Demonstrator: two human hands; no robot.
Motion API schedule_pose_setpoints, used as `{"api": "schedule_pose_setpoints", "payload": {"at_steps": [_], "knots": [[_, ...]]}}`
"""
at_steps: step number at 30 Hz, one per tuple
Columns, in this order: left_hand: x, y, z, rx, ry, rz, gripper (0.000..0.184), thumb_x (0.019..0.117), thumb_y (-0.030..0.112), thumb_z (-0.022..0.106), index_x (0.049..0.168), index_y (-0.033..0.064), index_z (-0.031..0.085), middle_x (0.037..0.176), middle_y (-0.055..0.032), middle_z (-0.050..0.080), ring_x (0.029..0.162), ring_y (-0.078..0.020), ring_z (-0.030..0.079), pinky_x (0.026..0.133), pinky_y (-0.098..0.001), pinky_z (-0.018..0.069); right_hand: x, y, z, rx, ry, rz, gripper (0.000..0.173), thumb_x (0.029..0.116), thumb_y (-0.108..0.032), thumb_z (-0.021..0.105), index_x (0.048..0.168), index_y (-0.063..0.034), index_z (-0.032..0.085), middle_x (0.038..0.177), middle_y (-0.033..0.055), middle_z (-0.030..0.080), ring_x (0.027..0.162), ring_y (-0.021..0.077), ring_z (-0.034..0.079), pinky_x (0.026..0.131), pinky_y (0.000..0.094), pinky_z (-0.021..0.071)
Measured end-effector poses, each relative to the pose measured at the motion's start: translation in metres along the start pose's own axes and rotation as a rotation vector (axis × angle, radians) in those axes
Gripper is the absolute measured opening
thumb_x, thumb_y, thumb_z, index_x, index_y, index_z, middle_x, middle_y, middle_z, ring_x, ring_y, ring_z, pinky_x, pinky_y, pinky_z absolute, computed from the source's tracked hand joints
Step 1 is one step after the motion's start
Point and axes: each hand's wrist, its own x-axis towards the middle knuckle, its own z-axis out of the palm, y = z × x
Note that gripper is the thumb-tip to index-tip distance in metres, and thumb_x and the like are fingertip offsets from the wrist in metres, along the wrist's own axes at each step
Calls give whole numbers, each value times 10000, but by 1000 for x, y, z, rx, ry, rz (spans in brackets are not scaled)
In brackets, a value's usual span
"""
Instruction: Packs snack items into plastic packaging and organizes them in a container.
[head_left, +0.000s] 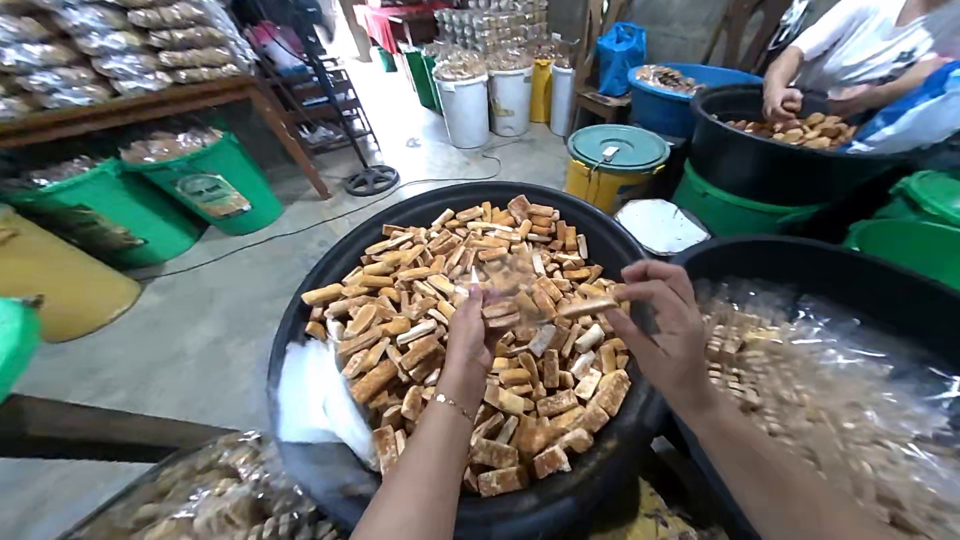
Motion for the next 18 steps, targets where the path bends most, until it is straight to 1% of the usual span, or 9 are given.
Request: {"api": "schedule_pose_setpoints", "payload": {"at_steps": [2, 5, 7, 9, 10, 11, 13, 14, 18], "knots": [[-10, -3, 6, 78, -64, 5, 393, 1122, 316, 342, 1108, 10, 588, 830, -79, 675, 683, -148, 679, 634, -289, 591, 12, -6, 13, -38, 37, -107, 222, 966, -284, 692, 941, -64, 700, 1260, 134, 575, 1204, 169, 555, 1004, 294, 493], [-27, 0, 12, 58, -219, -26, 410, 1125, 325, 301, 1116, 28, 584, 818, -77, 686, 691, -146, 695, 654, -286, 605, 24, -4, 34, -33, -154, -175, 162, 908, -221, 735, 953, -69, 771, 1346, 213, 578, 1243, 363, 548, 1021, 477, 492], [-29, 3, 10, -6, -236, 25, 388, 1119, 301, 333, 1062, 37, 611, 765, -60, 686, 646, -127, 688, 617, -265, 601, 32, -1, 35, 73, -330, -163, 184, 941, -212, 693, 1044, -94, 789, 1389, 196, 568, 1298, 344, 531, 1046, 470, 491], [-21, 10, 2, -31, -169, 128, 345, 1115, 279, 359, 1023, 59, 608, 745, -37, 668, 626, -109, 666, 596, -258, 589, 37, 3, 27, 106, -415, -81, 197, 977, -198, 648, 1068, -73, 771, 1279, 147, 623, 1187, 235, 610, 988, 385, 542], [-14, 13, -3, -39, -102, 167, 331, 1113, 287, 369, 1032, 71, 605, 739, -29, 656, 618, -106, 656, 586, -259, 583, 38, 8, 25, 13, -453, -2, 169, 974, -164, 651, 1037, -51, 760, 1143, 137, 665, 1062, 230, 656, 913, 387, 571], [-7, 15, -7, -52, -29, 186, 334, 1114, 308, 369, 1062, 74, 602, 753, -31, 653, 622, -111, 657, 581, -264, 583, 37, 12, 25, -130, -560, 120, 176, 982, -154, 657, 1023, -7, 744, 1092, 184, 676, 1042, 304, 661, 909, 457, 559], [5, 19, -15, -84, 69, 178, 382, 1118, 354, 332, 1108, 75, 592, 821, -51, 665, 684, -138, 672, 624, -294, 584, 33, 24, 39, -430, -908, 360, 337, 1011, -235, 626, 1156, 59, 706, 1322, 296, 582, 1290, 462, 520, 1065, 611, 425], [9, 20, -18, -100, 89, 168, 396, 1121, 358, 314, 1116, 68, 584, 865, -67, 677, 717, -155, 681, 648, -311, 586, 27, 28, 48, -529, -1027, 385, 375, 1009, -232, 620, 1201, 86, 672, 1405, 325, 520, 1355, 502, 454, 1085, 652, 381], [12, 23, -20, -122, 109, 151, 419, 1129, 356, 270, 1163, 61, 566, 933, -81, 701, 759, -165, 694, 679, -327, 586, 11, 13, 61, -639, -1155, 276, 448, 1007, -179, 624, 1374, 67, 550, 1434, 304, 502, 1373, 479, 449, 1072, 634, 383]]}}
